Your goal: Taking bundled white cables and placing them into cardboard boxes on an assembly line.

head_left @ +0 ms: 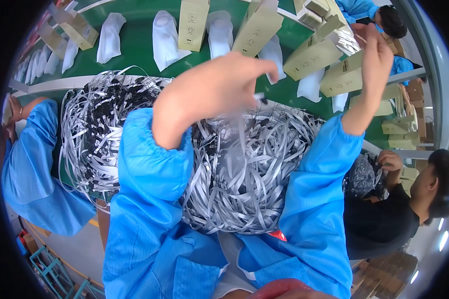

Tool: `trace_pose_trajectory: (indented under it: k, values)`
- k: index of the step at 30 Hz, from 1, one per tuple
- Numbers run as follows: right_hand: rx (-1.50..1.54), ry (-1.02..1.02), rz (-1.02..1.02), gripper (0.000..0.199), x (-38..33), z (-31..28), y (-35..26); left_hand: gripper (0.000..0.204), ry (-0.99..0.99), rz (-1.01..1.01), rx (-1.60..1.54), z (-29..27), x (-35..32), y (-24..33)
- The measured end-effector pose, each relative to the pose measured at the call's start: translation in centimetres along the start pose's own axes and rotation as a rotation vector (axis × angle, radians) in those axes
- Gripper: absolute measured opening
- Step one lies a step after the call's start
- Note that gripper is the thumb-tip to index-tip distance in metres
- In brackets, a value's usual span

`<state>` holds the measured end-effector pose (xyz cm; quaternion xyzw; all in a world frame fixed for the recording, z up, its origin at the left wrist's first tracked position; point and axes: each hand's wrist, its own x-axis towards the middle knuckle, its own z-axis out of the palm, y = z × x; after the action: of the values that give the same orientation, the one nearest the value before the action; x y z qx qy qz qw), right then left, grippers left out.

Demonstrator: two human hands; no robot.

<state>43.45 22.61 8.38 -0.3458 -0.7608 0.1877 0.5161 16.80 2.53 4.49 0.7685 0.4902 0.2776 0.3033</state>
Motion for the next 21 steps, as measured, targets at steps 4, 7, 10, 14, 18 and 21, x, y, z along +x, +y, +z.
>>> trace_pose_trajectory:
  k: [4,7,10,14,18,21]
  values:
    - [0.275,-0.385,0.191,0.041,-4.0,1.6,-8.5,0.041,0.287,0.137,-0.166,-1.3,0.0,0.2]
    - [0.256,-0.813,0.21,0.033,-8.0,6.0,-11.6,0.037,0.854,0.063,-0.255,-2.3,-1.0,0.3]
    - [0.106,-1.441,0.053,0.024,-8.9,8.5,-12.3,0.036,0.98,0.18,-0.211,-2.9,-1.5,1.9]
    - [0.33,-1.898,-0.188,0.021,-7.8,9.4,-13.3,0.04,1.394,0.279,0.018,-5.2,-3.4,-2.2]
    - [0.542,-1.674,0.368,0.02,-6.1,5.2,-11.5,0.048,1.577,0.125,0.073,-8.1,-7.9,-4.9]
    - [0.546,-0.716,0.21,0.024,-6.1,1.8,-7.7,0.045,1.386,-0.083,0.003,-8.6,-8.6,-6.8]
